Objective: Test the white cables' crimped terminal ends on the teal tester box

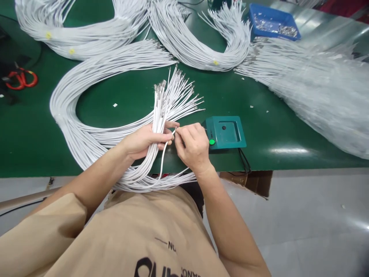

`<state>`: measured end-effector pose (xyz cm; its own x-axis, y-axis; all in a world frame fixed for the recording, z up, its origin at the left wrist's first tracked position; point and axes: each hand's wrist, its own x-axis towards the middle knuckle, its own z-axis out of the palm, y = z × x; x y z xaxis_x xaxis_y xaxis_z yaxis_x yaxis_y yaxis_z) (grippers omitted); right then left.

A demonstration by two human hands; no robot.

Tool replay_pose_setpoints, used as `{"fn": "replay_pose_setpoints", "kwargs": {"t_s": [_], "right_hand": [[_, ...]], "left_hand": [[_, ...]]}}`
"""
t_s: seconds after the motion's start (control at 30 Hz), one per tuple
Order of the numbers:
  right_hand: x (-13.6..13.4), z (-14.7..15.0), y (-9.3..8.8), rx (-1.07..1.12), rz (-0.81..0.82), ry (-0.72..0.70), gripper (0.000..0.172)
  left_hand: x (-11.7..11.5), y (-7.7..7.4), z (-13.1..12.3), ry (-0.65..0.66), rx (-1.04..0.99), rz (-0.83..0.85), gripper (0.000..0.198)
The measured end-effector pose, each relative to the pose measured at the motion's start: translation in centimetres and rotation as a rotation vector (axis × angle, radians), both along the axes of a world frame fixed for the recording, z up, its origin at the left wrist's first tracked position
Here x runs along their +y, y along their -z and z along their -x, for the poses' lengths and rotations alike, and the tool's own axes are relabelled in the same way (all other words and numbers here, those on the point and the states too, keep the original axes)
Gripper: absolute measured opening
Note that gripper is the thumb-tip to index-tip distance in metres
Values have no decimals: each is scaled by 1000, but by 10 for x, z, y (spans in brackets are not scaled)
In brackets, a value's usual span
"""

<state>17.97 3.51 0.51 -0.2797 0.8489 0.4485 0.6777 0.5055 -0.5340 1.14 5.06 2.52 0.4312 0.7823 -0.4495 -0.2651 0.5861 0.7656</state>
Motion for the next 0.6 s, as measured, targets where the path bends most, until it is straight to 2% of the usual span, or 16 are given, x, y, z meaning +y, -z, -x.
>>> {"fn": "replay_pose_setpoints", "kwargs": {"t_s": [0.07, 0.13, 0.2, 0.3, 0.4, 0.47, 0.6], "right_hand": [[3, -2, -6, 213, 200, 5, 20], [8, -5, -13, 443, 478, 3, 28], [13, -8, -16, 579, 714, -24, 36], [18, -9, -17, 615, 843, -78, 28], [17, -10, -13, 531, 756, -99, 18], [16, -11, -9, 371, 543, -105, 18], [17, -14, -3, -132, 43, -134, 26]], "left_hand": [[0, 3, 0, -25, 31, -53, 43], [0, 5, -1, -30, 80, -131, 45], [-1, 6, -3, -11, 130, -187, 45], [-1, 8, -5, 9, 179, -208, 45], [1, 10, -6, -12, 121, -126, 45], [4, 11, -5, -32, 46, -26, 41], [9, 12, -5, -53, -35, 90, 33]]}}
